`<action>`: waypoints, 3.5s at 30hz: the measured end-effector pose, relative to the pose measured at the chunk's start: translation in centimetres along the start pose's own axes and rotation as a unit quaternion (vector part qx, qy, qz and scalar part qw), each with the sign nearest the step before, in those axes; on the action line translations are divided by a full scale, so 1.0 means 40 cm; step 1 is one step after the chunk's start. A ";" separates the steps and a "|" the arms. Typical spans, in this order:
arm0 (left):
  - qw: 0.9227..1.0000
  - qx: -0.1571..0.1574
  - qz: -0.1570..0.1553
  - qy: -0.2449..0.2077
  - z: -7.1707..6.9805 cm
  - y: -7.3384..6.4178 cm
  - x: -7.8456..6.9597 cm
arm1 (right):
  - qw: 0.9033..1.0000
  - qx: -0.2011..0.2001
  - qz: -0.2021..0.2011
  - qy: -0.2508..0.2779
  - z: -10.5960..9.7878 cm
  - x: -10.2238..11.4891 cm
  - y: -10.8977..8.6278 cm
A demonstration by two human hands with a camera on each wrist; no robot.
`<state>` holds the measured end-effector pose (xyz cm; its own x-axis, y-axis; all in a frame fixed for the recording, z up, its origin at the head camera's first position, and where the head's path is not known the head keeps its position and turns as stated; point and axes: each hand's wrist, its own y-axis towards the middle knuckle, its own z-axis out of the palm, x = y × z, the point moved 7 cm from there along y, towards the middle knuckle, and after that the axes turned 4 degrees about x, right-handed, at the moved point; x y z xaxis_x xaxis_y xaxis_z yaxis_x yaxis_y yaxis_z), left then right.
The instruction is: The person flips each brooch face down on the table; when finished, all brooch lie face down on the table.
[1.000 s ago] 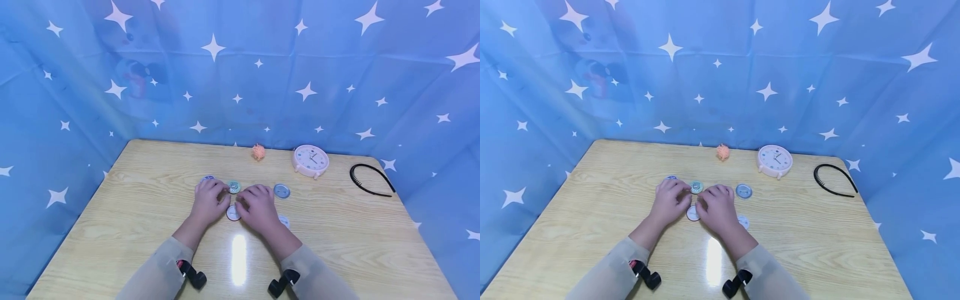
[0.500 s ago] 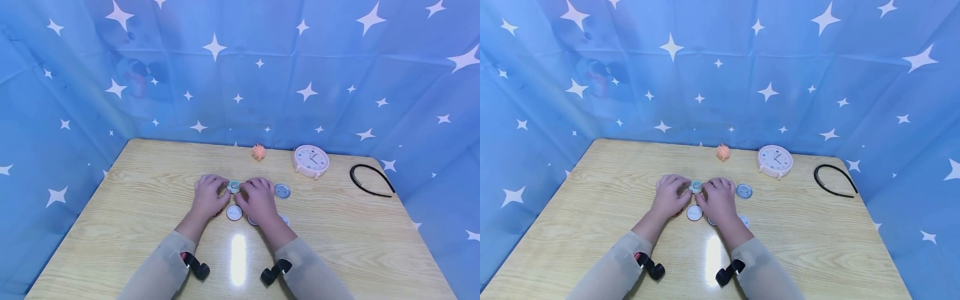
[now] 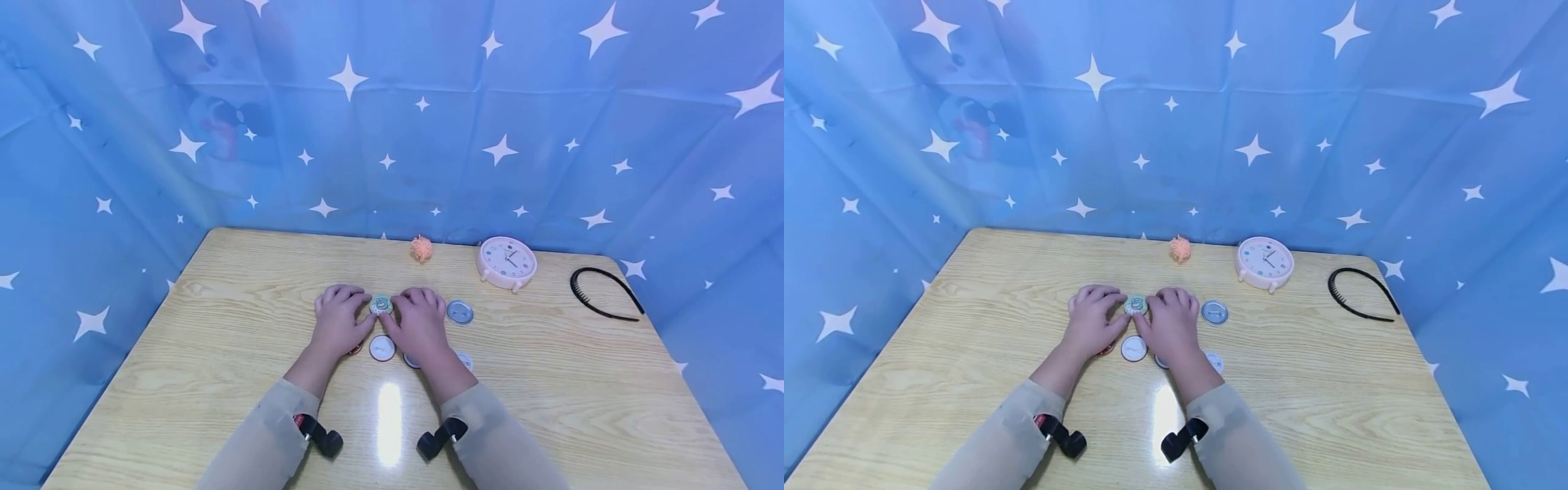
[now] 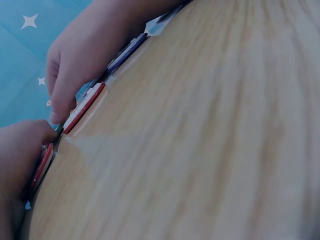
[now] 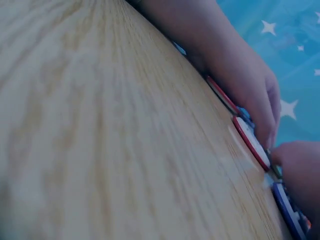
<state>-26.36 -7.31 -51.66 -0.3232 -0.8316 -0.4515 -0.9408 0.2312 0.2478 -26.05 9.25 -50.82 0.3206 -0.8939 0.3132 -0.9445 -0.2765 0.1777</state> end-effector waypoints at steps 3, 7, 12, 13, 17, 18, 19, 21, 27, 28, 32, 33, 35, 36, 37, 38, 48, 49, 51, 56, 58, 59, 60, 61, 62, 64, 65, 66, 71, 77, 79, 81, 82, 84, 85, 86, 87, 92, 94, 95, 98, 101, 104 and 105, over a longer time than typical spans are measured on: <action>1.000 0.002 -0.003 -0.002 0.000 -0.002 0.001 | 1.000 0.002 -0.001 0.005 -0.001 0.003 -0.002; 1.000 -0.002 -0.013 -0.010 0.000 -0.002 0.003 | 1.000 0.003 0.000 0.026 0.001 0.004 -0.003; 1.000 -0.010 -0.021 -0.018 -0.002 -0.003 0.005 | 0.998 0.006 0.009 0.060 0.005 0.001 -0.002; 1.000 -0.011 -0.022 -0.019 -0.003 -0.004 0.005 | 0.998 0.005 0.010 0.067 0.004 0.001 -0.002; 0.999 -0.017 -0.021 -0.026 -0.008 -0.006 0.003 | 0.997 -0.004 0.007 0.077 0.000 0.001 -0.001; 0.999 -0.018 -0.022 -0.029 -0.008 -0.007 0.003 | 0.997 -0.005 0.006 0.078 0.000 0.000 -0.002; 0.999 -0.019 -0.022 -0.031 -0.009 -0.007 0.003 | 0.997 -0.007 0.005 0.080 -0.001 0.000 -0.002; 0.999 -0.019 -0.024 -0.036 -0.010 -0.008 0.004 | 0.996 -0.011 0.003 0.084 -0.003 0.000 -0.003; 0.998 -0.025 -0.023 -0.051 -0.010 -0.006 0.008 | 0.996 -0.012 0.003 0.091 -0.002 0.000 -0.003; 0.998 -0.028 -0.021 -0.054 -0.010 -0.006 0.008 | 0.995 -0.012 0.002 0.094 -0.001 0.000 -0.002; 0.997 -0.036 -0.017 -0.068 -0.011 -0.006 0.007 | 0.994 -0.012 0.001 0.106 -0.001 0.001 -0.001; 0.997 -0.036 -0.018 -0.069 -0.011 -0.005 0.007 | 0.994 -0.011 0.001 0.109 -0.001 0.002 -0.001; 0.997 -0.036 -0.019 -0.070 -0.010 -0.005 0.007 | 0.994 -0.011 -0.001 0.111 -0.002 0.003 -0.001; 0.997 -0.036 -0.019 -0.070 -0.010 -0.005 0.007 | 0.994 -0.012 -0.002 0.112 -0.002 0.003 -0.001; 0.997 -0.037 -0.019 -0.070 -0.010 -0.005 0.007 | 0.993 -0.013 -0.003 0.113 -0.003 0.004 -0.001; 0.997 -0.039 -0.018 -0.070 -0.010 -0.005 0.007 | 0.993 -0.014 -0.004 0.114 -0.003 0.004 -0.001; 0.995 -0.063 -0.009 -0.082 -0.020 -0.008 0.001 | 0.992 -0.047 -0.027 0.117 -0.009 0.005 -0.003; 0.994 -0.065 -0.008 -0.083 -0.020 -0.008 0.001 | 0.991 -0.053 -0.030 0.118 -0.010 0.005 -0.003; 0.994 -0.068 -0.006 -0.087 -0.021 -0.007 0.001 | 0.990 -0.061 -0.036 0.121 -0.012 0.006 -0.004; 0.993 -0.072 -0.003 -0.098 -0.021 -0.007 0.002 | 0.989 -0.065 -0.042 0.122 -0.015 0.007 -0.004; 0.992 -0.072 -0.003 -0.101 -0.020 -0.006 0.003 | 0.990 -0.066 -0.044 0.120 -0.016 0.008 -0.004; 0.992 -0.073 -0.003 -0.102 -0.019 -0.006 0.003 | 0.989 -0.067 -0.044 0.121 -0.016 0.008 -0.004; 0.992 -0.073 -0.003 -0.104 -0.019 -0.006 0.004 | 0.989 -0.068 -0.045 0.121 -0.017 0.008 -0.005; 0.992 -0.074 -0.003 -0.106 -0.019 -0.006 0.004 | 0.989 -0.069 -0.045 0.122 -0.017 0.008 -0.005; 0.991 -0.076 -0.003 -0.106 -0.019 -0.005 0.005 | 0.989 -0.070 -0.046 0.123 -0.018 0.008 -0.006; 0.991 -0.079 -0.004 -0.110 -0.019 -0.005 0.006 | 0.988 -0.074 -0.049 0.125 -0.021 0.009 -0.007; 0.990 -0.081 -0.003 -0.112 -0.020 -0.005 0.006 | 0.988 -0.075 -0.049 0.127 -0.022 0.008 -0.007; 0.990 -0.084 -0.002 -0.114 -0.022 -0.005 0.005 | 0.987 -0.078 -0.052 0.130 -0.023 0.009 -0.008; 0.988 -0.102 0.013 -0.119 -0.029 -0.008 0.001 | 0.983 -0.093 -0.059 0.144 -0.031 0.011 -0.011; 0.986 -0.108 0.018 -0.122 -0.031 -0.009 0.002 | 0.981 -0.106 -0.065 0.149 -0.032 0.011 -0.012; 0.986 -0.108 0.018 -0.122 -0.030 -0.009 0.002 | 0.979 -0.118 -0.072 0.150 -0.034 0.011 -0.011; 0.987 -0.106 0.017 -0.123 -0.030 -0.009 0.003 | 0.976 -0.133 -0.082 0.154 -0.037 0.012 -0.011; 0.987 -0.105 0.017 -0.122 -0.030 -0.008 0.002 | 0.974 -0.140 -0.086 0.157 -0.039 0.012 -0.011; 0.987 -0.102 0.018 -0.121 -0.029 -0.008 0.002 | 0.970 -0.154 -0.092 0.163 -0.043 0.011 -0.011; 0.988 -0.099 0.018 -0.121 -0.029 -0.007 0.001 | 0.969 -0.158 -0.092 0.168 -0.044 0.010 -0.010; 0.988 -0.096 0.018 -0.122 -0.028 -0.007 0.001 | 0.968 -0.160 -0.090 0.171 -0.045 0.009 -0.010; 0.988 -0.094 0.018 -0.122 -0.028 -0.006 0.001 | 0.968 -0.162 -0.087 0.173 -0.046 0.008 -0.010; 0.988 -0.091 0.019 -0.125 -0.026 -0.005 0.001 | 0.971 -0.150 -0.051 0.180 -0.039 -0.005 -0.007; 0.988 -0.091 0.020 -0.125 -0.025 -0.005 0.001 | 0.973 -0.139 -0.039 0.182 -0.036 -0.008 -0.006; 0.988 -0.091 0.021 -0.125 -0.025 -0.005 0.001 | 0.973 -0.133 -0.035 0.183 -0.034 -0.009 -0.005; 0.988 -0.089 0.021 -0.123 -0.026 -0.004 0.000 | 0.976 -0.117 -0.029 0.181 -0.028 -0.009 -0.003; 0.989 -0.087 0.019 -0.120 -0.026 -0.005 0.000 | 0.977 -0.108 -0.030 0.180 -0.027 -0.007 -0.002; 0.988 -0.089 0.017 -0.124 -0.028 -0.006 0.001 | 0.977 -0.105 -0.035 0.181 -0.028 -0.003 -0.002; 0.988 -0.091 0.017 -0.127 -0.028 -0.007 0.002 | 0.977 -0.105 -0.037 0.181 -0.029 -0.001 -0.003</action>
<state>-26.01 -8.01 -50.80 -0.3902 -0.6661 -0.6356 -0.9032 0.1428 0.4047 -25.88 9.74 -49.79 0.4283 -0.6799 0.5952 -0.8940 -0.2233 0.3884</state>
